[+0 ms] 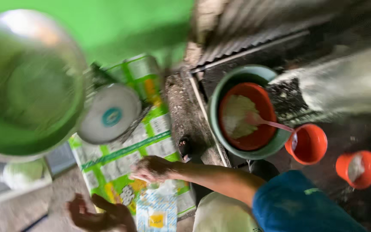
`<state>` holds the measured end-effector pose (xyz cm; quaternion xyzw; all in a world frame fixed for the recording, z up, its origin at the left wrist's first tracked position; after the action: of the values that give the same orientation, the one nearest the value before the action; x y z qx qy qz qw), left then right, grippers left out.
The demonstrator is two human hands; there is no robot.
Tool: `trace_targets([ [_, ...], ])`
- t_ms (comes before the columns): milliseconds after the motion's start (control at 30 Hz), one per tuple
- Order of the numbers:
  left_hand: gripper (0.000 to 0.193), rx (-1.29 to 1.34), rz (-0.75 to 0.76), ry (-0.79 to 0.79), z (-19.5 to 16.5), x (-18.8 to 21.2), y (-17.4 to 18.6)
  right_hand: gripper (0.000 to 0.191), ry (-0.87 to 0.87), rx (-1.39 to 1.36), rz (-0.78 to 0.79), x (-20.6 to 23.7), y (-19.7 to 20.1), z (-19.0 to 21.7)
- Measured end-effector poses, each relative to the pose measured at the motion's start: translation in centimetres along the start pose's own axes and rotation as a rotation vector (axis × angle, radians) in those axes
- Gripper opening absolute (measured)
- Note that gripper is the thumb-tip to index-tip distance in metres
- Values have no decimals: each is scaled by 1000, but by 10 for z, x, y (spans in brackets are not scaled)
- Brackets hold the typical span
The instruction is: The person grates coconut halves against a manual grater board so the grated coconut falls into a green basin, using a pink spatula to scrape and gather it. They scoop the grated coconut into a plastic bag, weigh it on a hanging scale, and set the bag aside before continuing to grate more coconut halves.
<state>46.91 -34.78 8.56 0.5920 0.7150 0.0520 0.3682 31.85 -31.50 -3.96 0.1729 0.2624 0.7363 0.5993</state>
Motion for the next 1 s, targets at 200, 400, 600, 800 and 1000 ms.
trace_targets([
  [200, 35, 522, 384, 4, -163, 109, -140, 10, -354, -102, -386, 290, 102, -53],
  [400, 40, 631, 940, -360, -381, 216, -224, 21, -1052, -43, -833, 597, 151, -81],
  [600, 73, 753, 954, -765, -592, 343, -278, 28, -1566, -101, -1402, 848, 165, -73],
  [800, 95, 467, 939, -629, -720, 427, -319, 25, -1431, -39, -1653, 1048, 258, -63],
  [1000, 97, 111, 892, -513, -754, 458, -340, 22, -1568, -44, -1504, 1171, 323, -68],
])
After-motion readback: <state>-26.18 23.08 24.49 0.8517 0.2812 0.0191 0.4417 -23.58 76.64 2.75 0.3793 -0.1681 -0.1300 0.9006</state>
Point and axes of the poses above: each hand's wrist, its own x-axis away from the middle knuckle, its own y-axis out of the back of the hand, z = x × y, the point moved 6 cm from there along -x, towards the middle knuckle, and after that the axes turned 3 degrees about -y, right-handed, at the moved point
